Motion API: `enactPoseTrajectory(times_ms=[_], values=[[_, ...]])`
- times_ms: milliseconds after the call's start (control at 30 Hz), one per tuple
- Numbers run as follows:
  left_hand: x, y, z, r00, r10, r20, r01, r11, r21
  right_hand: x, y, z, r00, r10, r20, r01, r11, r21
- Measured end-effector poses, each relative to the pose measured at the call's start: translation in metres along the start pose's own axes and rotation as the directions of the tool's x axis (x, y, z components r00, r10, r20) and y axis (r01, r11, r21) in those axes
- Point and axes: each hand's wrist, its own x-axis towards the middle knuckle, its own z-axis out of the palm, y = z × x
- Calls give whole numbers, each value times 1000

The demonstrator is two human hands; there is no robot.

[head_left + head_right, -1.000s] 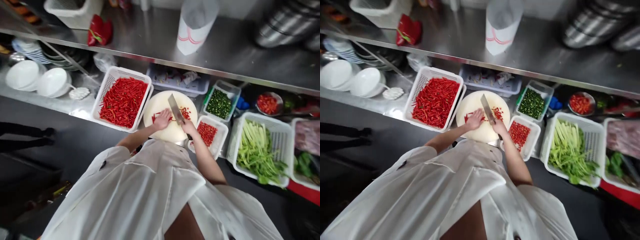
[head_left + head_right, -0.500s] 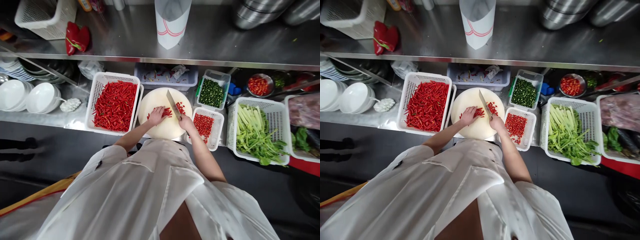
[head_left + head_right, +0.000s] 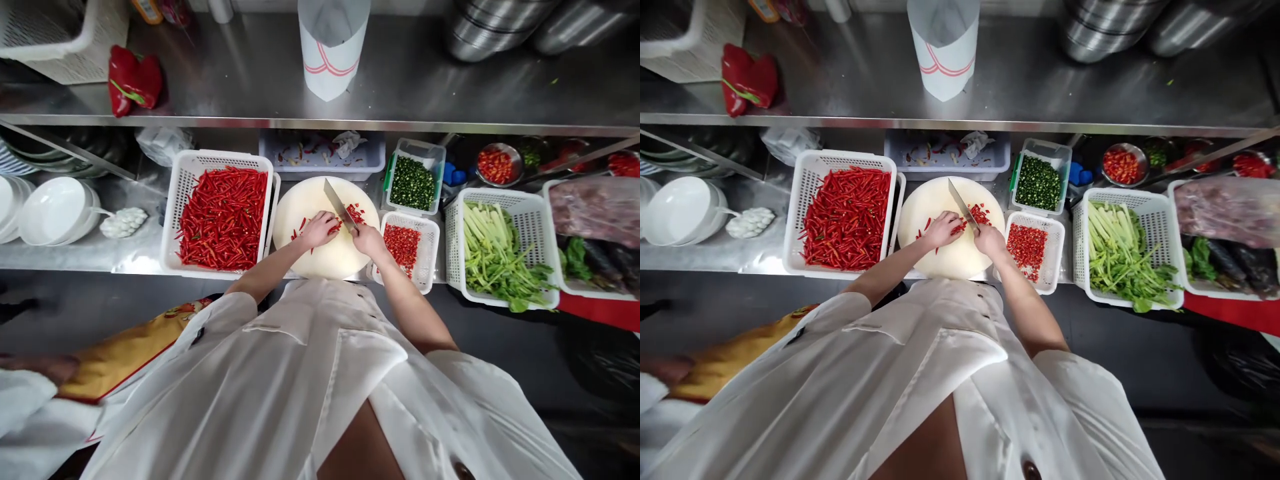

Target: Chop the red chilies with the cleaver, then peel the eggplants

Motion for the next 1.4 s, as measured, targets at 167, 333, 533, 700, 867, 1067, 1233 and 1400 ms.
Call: enactPoseTrajectory(times_ms=[167, 333, 533, 700, 867, 1067, 1233, 1400], values=[[13, -8, 2, 988, 113, 104, -104, 991, -83, 18, -25, -2, 1000, 14, 13, -14, 1000, 12], [11, -11, 1, 984, 123, 131, -110, 989, -100, 30, -36, -6, 999, 20, 32, -21, 999, 30], [6, -19, 1, 984, 143, 102, -128, 982, -135, 34, -39, -3, 998, 34, 51, -36, 998, 46], [4, -23, 3, 982, 160, 100, -143, 977, -157, 34, -42, -4, 998, 28, 65, -29, 1000, 12], [1, -26, 6, 988, 148, 53, -137, 976, -168, 33, -43, -2, 996, 64, 68, -66, 998, 22], [-6, -28, 2, 982, 181, 45, -171, 969, -179, 31, -47, 2, 997, 47, 62, -49, 998, 27], [-10, -29, -2, 977, 196, 80, -183, 973, -143, 28, -54, 4, 996, 62, 65, -64, 997, 32], [-12, -31, -6, 969, 225, 100, -211, 969, -132, 22, -58, 2, 996, 47, 69, -51, 997, 52]])
